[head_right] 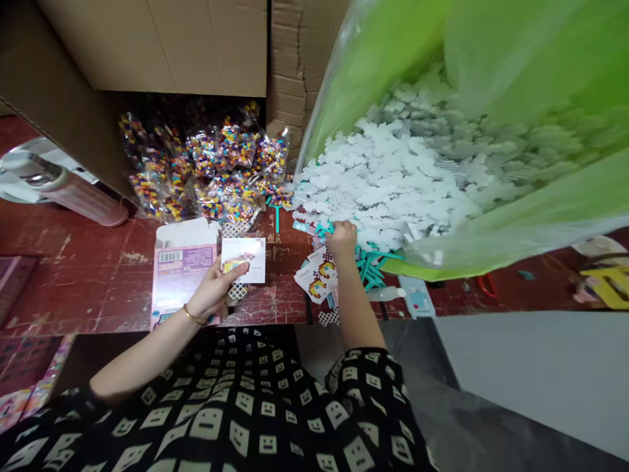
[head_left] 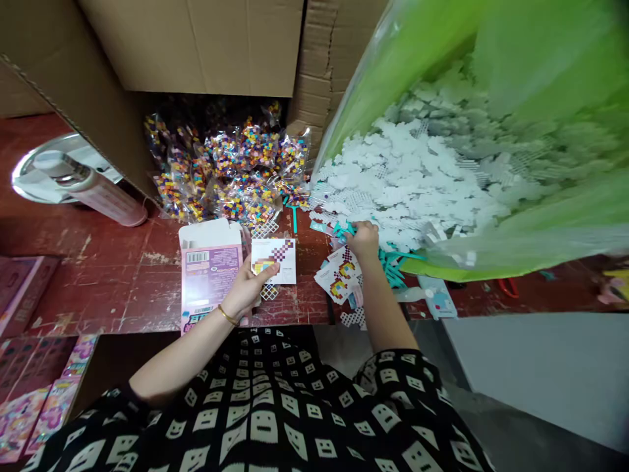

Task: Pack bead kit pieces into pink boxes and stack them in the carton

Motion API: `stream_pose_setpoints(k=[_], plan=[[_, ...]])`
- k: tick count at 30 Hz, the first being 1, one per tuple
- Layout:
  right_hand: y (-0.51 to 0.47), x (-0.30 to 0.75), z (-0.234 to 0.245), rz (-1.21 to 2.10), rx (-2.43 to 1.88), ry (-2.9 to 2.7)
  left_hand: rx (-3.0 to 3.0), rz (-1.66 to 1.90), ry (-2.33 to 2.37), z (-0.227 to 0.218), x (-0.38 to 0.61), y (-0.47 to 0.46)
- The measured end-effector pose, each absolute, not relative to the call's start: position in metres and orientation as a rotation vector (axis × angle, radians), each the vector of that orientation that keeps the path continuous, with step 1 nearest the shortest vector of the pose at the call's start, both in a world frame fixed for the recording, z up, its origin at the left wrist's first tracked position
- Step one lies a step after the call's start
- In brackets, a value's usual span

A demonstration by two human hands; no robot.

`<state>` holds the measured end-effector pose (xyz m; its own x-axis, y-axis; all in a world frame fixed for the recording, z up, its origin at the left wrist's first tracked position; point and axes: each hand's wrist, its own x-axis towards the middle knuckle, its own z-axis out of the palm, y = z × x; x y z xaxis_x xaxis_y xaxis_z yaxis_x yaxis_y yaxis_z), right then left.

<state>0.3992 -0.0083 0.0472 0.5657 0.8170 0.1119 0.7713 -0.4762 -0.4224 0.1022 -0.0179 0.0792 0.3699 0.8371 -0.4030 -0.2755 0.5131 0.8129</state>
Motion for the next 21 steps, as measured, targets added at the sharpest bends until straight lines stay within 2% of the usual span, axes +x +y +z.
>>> stream_pose_setpoints(k=[5, 9, 11, 14, 17, 19, 21], plan=[[0.007, 0.440, 0.036, 0.064, -2.572, -1.788, 0.565, 0.779, 0.870, 0.075, 0.102, -0.017], [0.011, 0.446, 0.052, 0.006, -2.587, -1.956, 0.533, 0.761, 0.843, 0.071, 0.100, -0.015], [0.009, 0.450, 0.069, -0.072, -2.470, -1.860, 0.522, 0.775, 0.833, 0.070, 0.098, -0.015], [-0.001, 0.436, 0.099, -0.143, -1.943, -1.336, 0.564, 0.858, 0.828, 0.068, 0.098, -0.015], [-0.017, 0.381, 0.120, 0.264, -1.451, -0.947, 0.672, 0.921, 0.829, 0.067, 0.099, -0.017], [-0.025, 0.331, 0.122, 0.623, -1.389, -0.958, 0.730, 0.937, 0.836, 0.069, 0.099, -0.021], [-0.028, 0.286, 0.114, 0.772, -1.383, -0.999, 0.775, 0.953, 0.843, 0.072, 0.095, -0.024]])
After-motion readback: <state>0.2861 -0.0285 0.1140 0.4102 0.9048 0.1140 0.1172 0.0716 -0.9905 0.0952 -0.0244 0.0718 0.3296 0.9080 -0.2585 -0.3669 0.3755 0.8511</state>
